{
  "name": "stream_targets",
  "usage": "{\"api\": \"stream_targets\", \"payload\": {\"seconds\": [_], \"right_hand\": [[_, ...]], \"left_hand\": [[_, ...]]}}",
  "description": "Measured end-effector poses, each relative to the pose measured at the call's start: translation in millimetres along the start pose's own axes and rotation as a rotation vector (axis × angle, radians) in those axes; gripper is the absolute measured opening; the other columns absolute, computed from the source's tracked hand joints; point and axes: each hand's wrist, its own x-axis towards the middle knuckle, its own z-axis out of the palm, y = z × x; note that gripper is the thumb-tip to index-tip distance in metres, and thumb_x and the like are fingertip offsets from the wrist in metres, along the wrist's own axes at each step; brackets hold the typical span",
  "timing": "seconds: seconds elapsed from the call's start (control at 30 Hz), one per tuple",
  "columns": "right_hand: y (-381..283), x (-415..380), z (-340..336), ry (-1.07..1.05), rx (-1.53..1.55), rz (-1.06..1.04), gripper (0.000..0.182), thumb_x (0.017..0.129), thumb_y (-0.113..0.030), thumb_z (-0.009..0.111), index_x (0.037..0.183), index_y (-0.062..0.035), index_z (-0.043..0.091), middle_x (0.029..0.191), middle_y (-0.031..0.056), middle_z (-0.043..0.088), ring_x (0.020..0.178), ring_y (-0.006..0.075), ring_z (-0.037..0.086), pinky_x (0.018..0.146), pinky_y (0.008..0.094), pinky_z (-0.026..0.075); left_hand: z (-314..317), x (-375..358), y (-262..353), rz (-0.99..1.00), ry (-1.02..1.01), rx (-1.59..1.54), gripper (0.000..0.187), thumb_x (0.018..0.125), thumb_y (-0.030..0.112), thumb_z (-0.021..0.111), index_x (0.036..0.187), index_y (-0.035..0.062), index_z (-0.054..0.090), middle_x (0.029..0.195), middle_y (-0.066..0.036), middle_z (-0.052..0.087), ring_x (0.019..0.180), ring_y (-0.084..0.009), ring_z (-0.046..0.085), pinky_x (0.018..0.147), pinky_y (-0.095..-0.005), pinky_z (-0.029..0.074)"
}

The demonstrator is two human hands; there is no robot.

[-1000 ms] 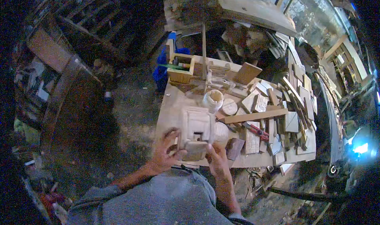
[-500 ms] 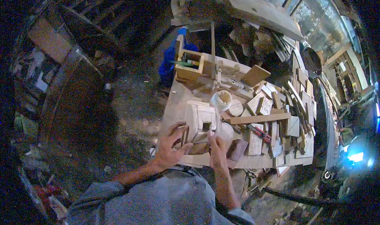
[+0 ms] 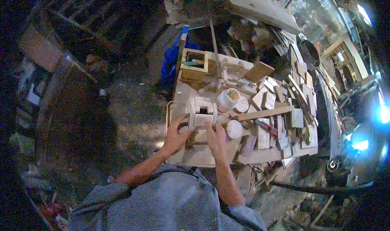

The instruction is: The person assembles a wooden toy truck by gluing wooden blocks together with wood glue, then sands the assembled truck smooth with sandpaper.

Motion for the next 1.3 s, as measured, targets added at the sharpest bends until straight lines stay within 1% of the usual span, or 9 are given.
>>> {"api": "stream_targets", "payload": {"seconds": [0.1,0.23,0.33,0.53,0.83,1.03,1.07,1.17,1.3], "right_hand": [[13.6,4.0,8.6,0.033,0.054,-0.008,0.051,0.100,-0.046,0.061,0.086,0.0029,0.060,0.077,0.0020,0.052,0.076,0.0122,0.044,0.067,0.0340,0.041],[-5.9,-3.2,-2.1,-0.053,-0.130,0.136,0.052,0.100,-0.043,0.058,0.124,0.0028,0.064,0.111,0.0230,0.070,0.104,0.0325,0.065,0.093,0.0395,0.048],[-12.2,-4.1,-8.7,-0.120,-0.250,0.297,0.057,0.098,-0.044,0.059,0.133,0.0013,0.058,0.118,0.0254,0.066,0.110,0.0371,0.063,0.097,0.0424,0.046],[-32.3,-21.2,12.1,0.251,-0.455,-0.207,0.095,0.085,-0.043,0.074,0.157,-0.0048,0.025,0.147,0.0319,0.042,0.133,0.0463,0.044,0.108,0.0534,0.039],[-68.1,-15.1,50.2,0.281,-0.422,-0.079,0.107,0.074,-0.035,0.082,0.158,-0.0076,0.022,0.150,0.0318,0.038,0.142,0.0461,0.034,0.115,0.0549,0.032],[-48.2,-21.9,4.2,0.081,0.555,-0.180,0.101,0.075,-0.035,0.083,0.155,-0.0035,0.029,0.139,0.0154,0.053,0.115,0.0258,0.060,0.096,0.0379,0.052],[-75.4,-37.1,4.2,0.108,0.676,-0.218,0.086,0.080,-0.036,0.077,0.149,-0.0007,0.038,0.132,0.0139,0.059,0.112,0.0276,0.063,0.096,0.0388,0.053],[14.1,-40.4,-5.8,0.079,0.912,0.032,0.080,0.085,-0.041,0.070,0.146,0.0005,0.042,0.131,0.0151,0.060,0.113,0.0298,0.062,0.098,0.0416,0.052],[-10.9,-61.9,7.5,0.112,1.102,0.094,0.079,0.087,-0.049,0.065,0.144,0.0009,0.043,0.131,0.0170,0.060,0.113,0.0321,0.062,0.098,0.0453,0.052]], "left_hand": [[-5.3,3.4,-5.6,0.039,-0.038,-0.009,0.056,0.089,0.010,0.073,0.138,-0.0030,0.051,0.137,-0.016,0.053,0.122,-0.0265,0.059,0.105,-0.0347,0.047],[-12.9,6.3,0.7,0.073,-0.088,0.046,0.055,0.090,0.010,0.071,0.139,-0.0031,0.051,0.136,-0.016,0.054,0.123,-0.0264,0.058,0.106,-0.0346,0.046],[-16.6,5.7,8.2,0.013,-0.110,0.034,0.051,0.092,0.010,0.068,0.139,-0.0026,0.051,0.137,-0.016,0.054,0.125,-0.0262,0.056,0.106,-0.0351,0.046],[-31.3,14.7,-75.2,-0.056,-0.028,-0.036,0.042,0.099,0.013,0.061,0.138,-0.0002,0.054,0.132,-0.013,0.059,0.117,-0.0217,0.060,0.100,-0.0340,0.049],[-85.0,8.2,-19.1,-0.283,0.011,-0.126,0.034,0.102,0.020,0.062,0.133,0.0075,0.059,0.123,-0.004,0.066,0.105,-0.0153,0.065,0.089,-0.0337,0.056],[-89.0,19.3,31.5,-0.337,-0.025,-0.434,0.044,0.098,0.019,0.067,0.138,0.0055,0.055,0.130,-0.008,0.061,0.116,-0.0177,0.060,0.096,-0.0335,0.051],[-85.0,19.5,48.4,-0.399,-0.047,-0.557,0.049,0.097,0.017,0.069,0.140,0.0037,0.052,0.132,-0.011,0.059,0.120,-0.0185,0.058,0.100,-0.0331,0.049],[-65.3,19.4,73.8,-0.140,-0.234,-0.520,0.066,0.094,0.020,0.073,0.149,0.0039,0.041,0.143,-0.013,0.050,0.131,-0.0218,0.051,0.107,-0.0365,0.045],[-30.3,20.7,104.9,-0.012,-0.292,-0.421,0.088,0.086,0.017,0.081,0.154,0.0009,0.027,0.147,-0.014,0.046,0.133,-0.0239,0.049,0.111,-0.0369,0.042]]}}
